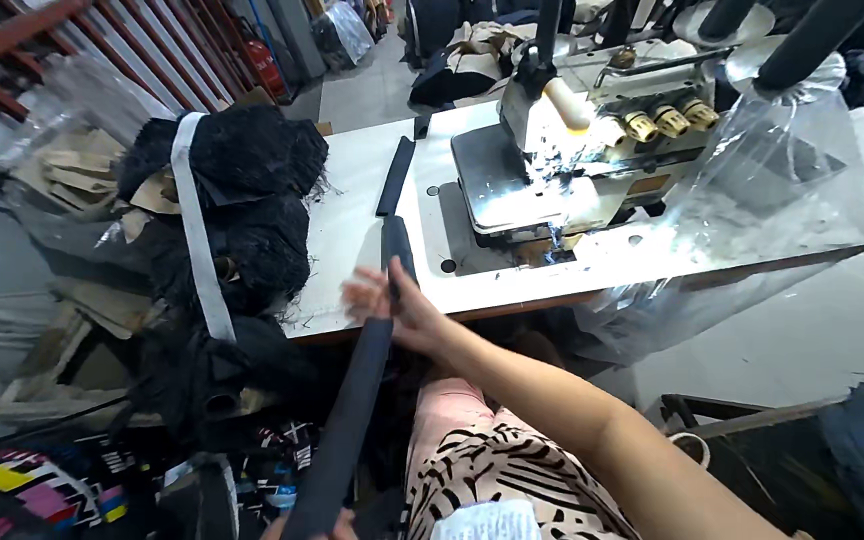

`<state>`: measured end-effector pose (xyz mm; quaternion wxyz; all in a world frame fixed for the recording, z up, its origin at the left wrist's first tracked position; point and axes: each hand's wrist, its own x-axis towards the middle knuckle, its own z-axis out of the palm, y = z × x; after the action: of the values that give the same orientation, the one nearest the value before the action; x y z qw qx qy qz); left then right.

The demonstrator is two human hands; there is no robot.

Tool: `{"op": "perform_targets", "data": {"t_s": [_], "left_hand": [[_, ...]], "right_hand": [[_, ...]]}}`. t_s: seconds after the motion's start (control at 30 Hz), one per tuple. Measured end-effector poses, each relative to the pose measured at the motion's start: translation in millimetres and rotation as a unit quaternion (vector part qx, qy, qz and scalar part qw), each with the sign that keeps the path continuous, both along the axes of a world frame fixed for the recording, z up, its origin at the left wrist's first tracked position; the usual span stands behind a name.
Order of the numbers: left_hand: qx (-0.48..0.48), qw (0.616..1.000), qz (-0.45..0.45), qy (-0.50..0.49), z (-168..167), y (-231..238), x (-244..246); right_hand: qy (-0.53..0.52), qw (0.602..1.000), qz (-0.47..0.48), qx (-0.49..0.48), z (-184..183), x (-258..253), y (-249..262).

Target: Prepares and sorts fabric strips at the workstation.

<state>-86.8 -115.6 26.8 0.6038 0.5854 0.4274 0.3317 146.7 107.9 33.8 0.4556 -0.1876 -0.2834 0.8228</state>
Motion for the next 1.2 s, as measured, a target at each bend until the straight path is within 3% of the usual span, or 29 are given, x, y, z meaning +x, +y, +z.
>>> {"op": "perform_targets", "data": {"t_s": [0.07,0.1,0.17,0.2,0.27,0.33,0.37,0.4,0.43,0.47,0.5,0.57,0.63,0.7,0.73,0.8,0.87,0.93,1.03,1.07,1.1,1.2], "left_hand": [[0.045,0.978,0.121,0.166,-8,6,0],[0.05,0.96,0.161,0.224,-14,14,2],[0.045,0.957,0.195,0.211,-30,33,9],[0.031,0.966,0.208,0.15,-34,41,17],[-0.018,0.978,0.204,-0.036,-31,54,37],[-0.013,0.971,0.181,-0.153,-24,64,53],[0.01,0.97,0.171,-0.173,-19,65,56],[0.043,0.97,0.159,-0.181,-12,62,55],[0.076,0.971,0.147,-0.173,-5,57,51],[0.104,0.975,0.128,-0.148,1,50,43],[0.125,0.981,0.092,-0.116,4,44,33],[0.148,0.987,-0.026,-0.056,2,35,6],[0.142,0.987,-0.068,0.011,-4,29,-12],[0.123,0.983,0.002,0.133,-9,21,-19],[0.11,0.973,0.063,0.192,-13,21,-17],[0.069,0.958,0.18,0.21,-26,30,-6],[0.022,0.97,0.232,0.07,-32,41,14],[-0.03,0.971,0.209,-0.11,-24,52,38],[-0.035,0.957,0.197,-0.21,-9,59,66],[-0.017,0.955,0.212,-0.206,-4,57,71],[0.002,0.957,0.215,-0.195,1,53,71],[0.042,0.984,0.114,-0.129,11,35,47]], "right_hand": [[-0.012,0.986,-0.161,-0.052,14,3,17],[-0.04,0.98,-0.194,-0.031,15,2,13],[-0.16,0.964,-0.159,0.138,6,-5,-20],[-0.221,0.937,-0.096,0.254,-1,-8,-46],[-0.317,0.82,0.098,0.467,-14,-8,-102],[-0.361,0.657,0.352,0.561,-32,-10,-132],[-0.356,0.616,0.427,0.558,-46,-12,-133],[-0.337,0.628,0.46,0.529,-57,-12,-127],[-0.308,0.679,0.455,0.487,-61,-8,-114],[-0.259,0.755,0.423,0.43,-60,-4,-98],[-0.201,0.829,0.368,0.369,-54,-2,-82],[-0.097,0.938,0.245,0.224,-28,-4,-50],[-0.007,0.99,0.106,0.088,4,-4,-20],[0.01,0.998,-0.049,-0.044,22,-2,6],[-0.002,0.992,-0.108,-0.065,26,-3,11],[-0.097,0.985,-0.126,0.063,21,-8,-10],[-0.205,0.942,-0.031,0.265,5,-13,-59],[-0.257,0.862,0.149,0.411,-16,-12,-106],[-0.269,0.738,0.392,0.479,-54,-10,-123],[-0.251,0.734,0.432,0.46,-61,-8,-117],[-0.217,0.762,0.431,0.431,-66,-5,-109],[-0.129,0.899,0.311,0.28,-37,4,-75]]}}
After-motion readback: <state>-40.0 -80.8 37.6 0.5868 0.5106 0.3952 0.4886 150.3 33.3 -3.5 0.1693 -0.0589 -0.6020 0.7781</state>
